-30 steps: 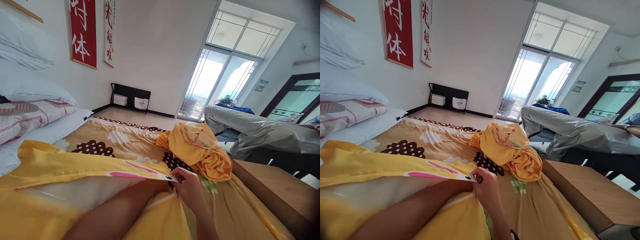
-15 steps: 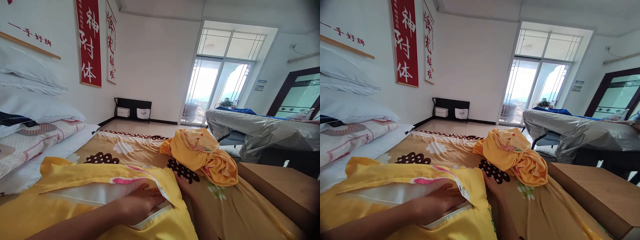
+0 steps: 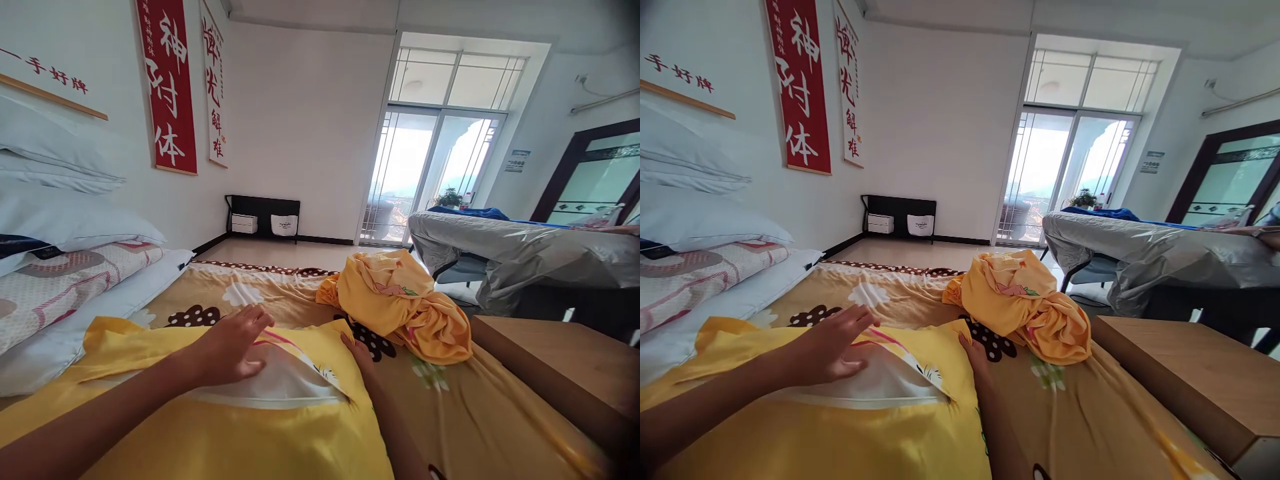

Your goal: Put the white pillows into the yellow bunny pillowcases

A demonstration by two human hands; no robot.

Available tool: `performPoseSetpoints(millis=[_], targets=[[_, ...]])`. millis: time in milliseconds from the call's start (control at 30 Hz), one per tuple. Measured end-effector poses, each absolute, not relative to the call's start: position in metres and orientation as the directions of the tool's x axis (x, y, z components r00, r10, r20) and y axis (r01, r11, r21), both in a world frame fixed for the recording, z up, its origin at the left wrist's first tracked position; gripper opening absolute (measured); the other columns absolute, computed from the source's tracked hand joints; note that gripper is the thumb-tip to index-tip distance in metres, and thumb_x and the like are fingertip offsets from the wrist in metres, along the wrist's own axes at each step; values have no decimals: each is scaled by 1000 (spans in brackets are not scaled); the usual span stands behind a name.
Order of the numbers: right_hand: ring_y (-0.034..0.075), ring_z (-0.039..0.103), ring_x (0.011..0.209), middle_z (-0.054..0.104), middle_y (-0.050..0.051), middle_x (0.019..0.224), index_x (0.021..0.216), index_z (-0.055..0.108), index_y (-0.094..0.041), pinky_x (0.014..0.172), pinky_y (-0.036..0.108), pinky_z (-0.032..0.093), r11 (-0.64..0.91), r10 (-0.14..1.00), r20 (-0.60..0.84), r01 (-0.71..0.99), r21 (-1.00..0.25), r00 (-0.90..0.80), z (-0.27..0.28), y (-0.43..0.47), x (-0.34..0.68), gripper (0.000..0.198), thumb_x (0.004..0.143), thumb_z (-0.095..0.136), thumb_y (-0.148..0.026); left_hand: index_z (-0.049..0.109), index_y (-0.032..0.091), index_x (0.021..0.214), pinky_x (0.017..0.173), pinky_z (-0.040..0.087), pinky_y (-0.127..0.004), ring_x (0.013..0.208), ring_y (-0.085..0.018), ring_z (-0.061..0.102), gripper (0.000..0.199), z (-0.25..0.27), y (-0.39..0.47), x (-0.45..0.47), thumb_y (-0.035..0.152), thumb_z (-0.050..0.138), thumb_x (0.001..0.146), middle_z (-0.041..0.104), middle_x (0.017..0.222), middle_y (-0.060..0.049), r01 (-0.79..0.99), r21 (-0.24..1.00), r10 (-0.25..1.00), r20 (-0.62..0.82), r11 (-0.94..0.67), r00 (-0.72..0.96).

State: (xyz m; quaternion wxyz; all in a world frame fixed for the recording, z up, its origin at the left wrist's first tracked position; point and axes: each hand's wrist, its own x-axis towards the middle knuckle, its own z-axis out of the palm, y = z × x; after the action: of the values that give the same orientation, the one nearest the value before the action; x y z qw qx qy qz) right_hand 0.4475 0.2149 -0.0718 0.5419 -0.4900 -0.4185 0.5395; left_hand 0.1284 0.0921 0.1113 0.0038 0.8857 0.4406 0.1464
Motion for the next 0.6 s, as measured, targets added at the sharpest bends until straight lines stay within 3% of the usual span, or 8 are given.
performPoseSetpoints(millis=[67, 133, 200, 300, 433, 600], targets=[[24, 67, 78, 71, 8, 77, 75, 65, -18, 64, 31, 51, -90, 995, -96, -197, -976, 19, -70, 210, 448, 37, 59, 78, -49, 57, 17, 112, 90, 44, -41, 105, -28, 54, 35, 101, 92, 117, 32, 59, 80, 58, 114, -13, 803, 17, 786, 216, -596, 579], [24, 67, 73, 71, 9, 76, 72, 65, -16, 60, 30, 51, -123, 992, -116, -213, -969, -45, -67, 206, 450, 36, 56, 82, -43, 59, 17, 104, 83, 46, -37, 97, -25, 59, 24, 90, 94, 113, 31, 45, 91, 62, 105, -12, 824, -6, 812, 166, -567, 560], [24, 67, 70, 71, 10, 76, 70, 65, -14, 59, 30, 51, -152, 987, -136, -221, -963, -87, -65, 203, 451, 36, 49, 86, -34, 60, 17, 94, 76, 45, -32, 87, -22, 62, 29, 84, 96, 113, 28, 34, 97, 65, 96, -10, 825, -7, 814, 160, -564, 558], [24, 68, 70, 72, 12, 78, 72, 66, -13, 62, 30, 52, -170, 985, -160, -234, -957, -59, -68, 205, 454, 35, 48, 86, -28, 57, 18, 79, 65, 41, -29, 75, -20, 61, 27, 89, 98, 113, 22, 36, 95, 66, 83, -6, 781, -77, 764, 170, -619, 622], [23, 68, 70, 71, 10, 75, 74, 65, -14, 64, 32, 54, -139, 985, -161, -252, -958, 67, -80, 210, 455, 37, 51, 84, -37, 51, 18, 70, 54, 30, -29, 62, -18, 54, 22, 106, 85, 103, 6, 39, 84, 61, 73, -4, 707, -234, 692, 157, -667, 704], [25, 67, 68, 70, 9, 70, 75, 63, -15, 60, 32, 53, -47, 983, -82, -204, -978, 167, -88, 216, 455, 45, 52, 81, -49, 45, 19, 65, 54, 25, -29, 57, -15, 47, 26, 117, 57, 92, 8, 37, 88, 56, 67, -2, 654, -178, 649, 94, -735, 755]])
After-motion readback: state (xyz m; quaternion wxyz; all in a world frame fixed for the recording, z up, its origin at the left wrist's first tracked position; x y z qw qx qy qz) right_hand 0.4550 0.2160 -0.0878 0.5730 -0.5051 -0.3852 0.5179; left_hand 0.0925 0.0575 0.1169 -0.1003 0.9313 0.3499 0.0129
